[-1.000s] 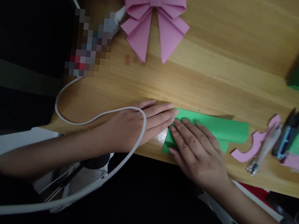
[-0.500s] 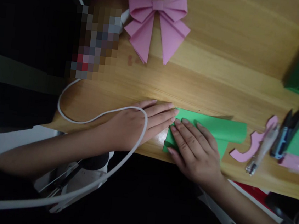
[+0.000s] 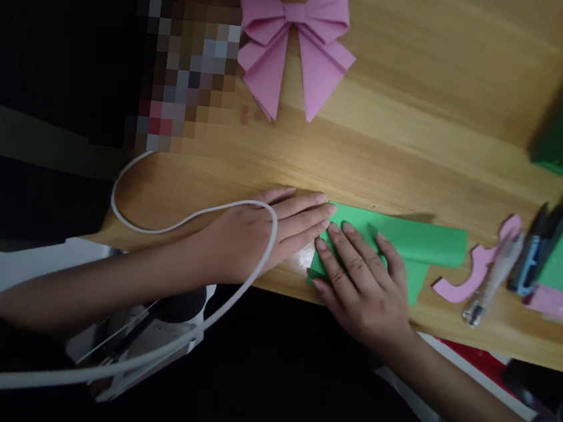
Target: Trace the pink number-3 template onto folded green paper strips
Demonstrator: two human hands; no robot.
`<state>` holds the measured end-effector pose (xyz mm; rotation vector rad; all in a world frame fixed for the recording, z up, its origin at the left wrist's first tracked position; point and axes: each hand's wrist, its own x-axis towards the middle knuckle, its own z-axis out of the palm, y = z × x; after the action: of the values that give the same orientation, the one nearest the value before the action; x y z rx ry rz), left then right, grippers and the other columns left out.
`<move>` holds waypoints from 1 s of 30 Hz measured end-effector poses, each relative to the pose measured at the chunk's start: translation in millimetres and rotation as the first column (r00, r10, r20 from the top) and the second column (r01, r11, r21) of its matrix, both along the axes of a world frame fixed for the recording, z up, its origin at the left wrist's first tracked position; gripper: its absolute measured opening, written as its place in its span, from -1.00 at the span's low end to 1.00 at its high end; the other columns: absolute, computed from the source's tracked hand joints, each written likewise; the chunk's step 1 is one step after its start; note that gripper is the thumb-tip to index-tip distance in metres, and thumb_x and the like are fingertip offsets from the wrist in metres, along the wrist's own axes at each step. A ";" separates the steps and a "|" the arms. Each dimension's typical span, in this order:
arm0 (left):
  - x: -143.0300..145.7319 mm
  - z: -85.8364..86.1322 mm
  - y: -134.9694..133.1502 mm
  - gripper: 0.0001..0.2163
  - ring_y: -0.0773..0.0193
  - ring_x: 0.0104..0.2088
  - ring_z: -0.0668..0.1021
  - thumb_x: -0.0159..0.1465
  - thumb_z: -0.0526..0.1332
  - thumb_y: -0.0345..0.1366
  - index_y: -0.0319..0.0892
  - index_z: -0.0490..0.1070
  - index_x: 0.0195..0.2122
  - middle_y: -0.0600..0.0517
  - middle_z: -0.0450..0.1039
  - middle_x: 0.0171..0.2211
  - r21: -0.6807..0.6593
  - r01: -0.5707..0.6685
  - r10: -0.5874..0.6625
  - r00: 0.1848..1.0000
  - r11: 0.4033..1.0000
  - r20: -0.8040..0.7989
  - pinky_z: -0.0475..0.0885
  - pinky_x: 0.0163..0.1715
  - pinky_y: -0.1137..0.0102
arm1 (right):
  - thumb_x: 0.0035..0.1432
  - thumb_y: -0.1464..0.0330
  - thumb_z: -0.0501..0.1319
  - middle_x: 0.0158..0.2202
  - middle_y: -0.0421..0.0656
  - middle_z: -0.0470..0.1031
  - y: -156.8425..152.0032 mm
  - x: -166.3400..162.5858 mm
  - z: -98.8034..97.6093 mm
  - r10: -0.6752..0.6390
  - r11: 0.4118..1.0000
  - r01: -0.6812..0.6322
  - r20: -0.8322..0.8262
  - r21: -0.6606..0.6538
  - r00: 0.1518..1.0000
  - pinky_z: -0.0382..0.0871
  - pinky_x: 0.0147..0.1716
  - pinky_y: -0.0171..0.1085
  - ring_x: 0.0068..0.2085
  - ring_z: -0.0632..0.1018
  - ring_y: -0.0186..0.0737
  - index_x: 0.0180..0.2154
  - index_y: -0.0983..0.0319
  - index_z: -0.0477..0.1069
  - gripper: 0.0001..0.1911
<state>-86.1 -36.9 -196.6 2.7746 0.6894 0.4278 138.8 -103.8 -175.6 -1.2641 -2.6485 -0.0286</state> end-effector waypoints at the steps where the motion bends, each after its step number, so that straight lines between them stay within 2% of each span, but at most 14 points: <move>1: 0.2 0.2 0.1 -0.66 0.15 0.29 0.33 0.47 -0.07 -0.45 -0.32 0.32 0.20 -0.06 0.34 0.26 0.001 0.003 -0.003 1.000 1.000 -0.003 0.26 0.26 0.22 | 0.32 0.27 0.15 0.06 0.03 0.57 -0.6 0.6 -0.5 -0.007 1.000 0.006 -0.015 -0.009 1.000 0.34 0.16 0.00 0.11 0.56 -0.06 0.07 0.31 0.44 -0.63; 12: 1.4 -0.6 0.2 -0.64 0.20 0.31 0.31 0.47 -0.09 -0.45 -0.27 0.33 0.20 -0.03 0.34 0.26 0.000 -0.009 0.009 1.000 1.000 -0.001 0.24 0.28 0.25 | 0.28 0.29 0.17 0.08 0.02 0.56 -4.4 1.2 -1.4 -0.033 0.999 0.031 -0.048 -0.041 0.998 0.31 0.17 0.00 0.12 0.55 -0.03 0.14 0.25 0.38 -0.58; 16: 0.8 0.8 0.7 -0.64 0.18 0.31 0.31 0.47 -0.09 -0.46 -0.27 0.31 0.21 -0.02 0.32 0.28 -0.003 0.000 0.000 1.000 1.000 -0.030 0.21 0.29 0.25 | 0.22 0.36 0.23 0.05 0.10 0.55 6.7 -0.9 11.0 -0.167 0.986 0.164 -0.086 -0.034 0.982 0.28 0.16 0.08 0.12 0.52 0.09 0.13 0.32 0.36 -0.56; 19: 0.3 2.0 1.2 -0.63 0.18 0.32 0.30 0.47 -0.11 -0.47 -0.28 0.30 0.22 -0.03 0.30 0.29 0.003 0.004 -0.004 1.000 1.000 -0.030 0.22 0.29 0.24 | 0.25 0.28 0.21 0.04 0.11 0.51 27.9 3.6 25.7 -0.286 0.955 0.282 -0.023 -0.095 0.958 0.29 0.09 0.10 0.09 0.49 0.17 0.06 0.29 0.40 -0.62; 22: 0.3 4.0 1.7 -0.63 0.15 0.30 0.32 0.47 -0.12 -0.47 -0.30 0.31 0.20 -0.04 0.32 0.28 0.016 0.006 -0.006 1.000 1.000 -0.026 0.24 0.28 0.24 | 0.28 0.10 0.14 -0.13 0.04 0.56 52.9 12.5 35.7 -0.262 0.946 0.272 0.077 -0.178 0.962 0.38 -0.16 -0.02 -0.10 0.56 0.10 -0.10 0.24 0.44 -0.64; 24: 0.9 5.3 1.6 -0.63 0.14 0.30 0.34 0.46 -0.12 -0.49 -0.33 0.31 0.21 -0.07 0.31 0.28 0.004 0.019 -0.018 0.999 1.000 -0.044 0.26 0.27 0.22 | 0.29 0.03 0.08 -0.31 -0.02 0.57 67.5 18.0 38.4 -0.277 0.937 0.294 0.109 -0.189 0.955 0.34 -0.34 -0.11 -0.28 0.57 0.03 -0.22 0.23 0.44 -0.59; 26: 1.8 5.8 1.0 -0.63 0.12 0.30 0.34 0.45 -0.10 -0.50 -0.35 0.31 0.20 -0.12 0.30 0.28 -0.004 0.015 -0.015 0.999 1.000 -0.032 0.29 0.26 0.20 | 0.27 0.01 0.09 -0.45 -0.08 0.55 79.6 22.1 39.5 -0.303 0.913 0.329 0.138 -0.240 0.943 0.24 -0.50 -0.19 -0.46 0.54 -0.07 -0.28 0.20 0.43 -0.60; 28: 2.5 6.2 0.5 -0.65 0.10 0.30 0.34 0.44 -0.05 -0.50 -0.34 0.33 0.18 -0.16 0.28 0.29 -0.005 -0.015 0.015 1.000 1.000 -0.004 0.32 0.25 0.18 | 0.22 0.04 0.17 -0.55 -0.17 0.52 89.4 25.6 41.0 -0.290 0.873 0.334 0.171 -0.356 0.942 0.13 -0.62 -0.24 -0.59 0.47 -0.17 -0.32 0.17 0.44 -0.67; 30: 2.2 7.8 1.0 -0.67 0.07 0.29 0.36 0.43 0.00 -0.50 -0.32 0.34 0.18 -0.17 0.28 0.29 -0.011 -0.045 0.045 0.999 0.999 0.010 0.35 0.24 0.18 | 0.18 0.10 0.22 -0.60 -0.23 0.49 95.9 29.2 44.2 -0.245 0.826 0.294 0.165 -0.480 0.956 0.11 -0.67 -0.27 -0.65 0.43 -0.24 -0.39 0.14 0.44 -0.73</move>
<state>-83.9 -35.9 -188.9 2.7490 0.7511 0.4454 167.9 -7.9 -131.4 -1.8319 -2.6204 0.6128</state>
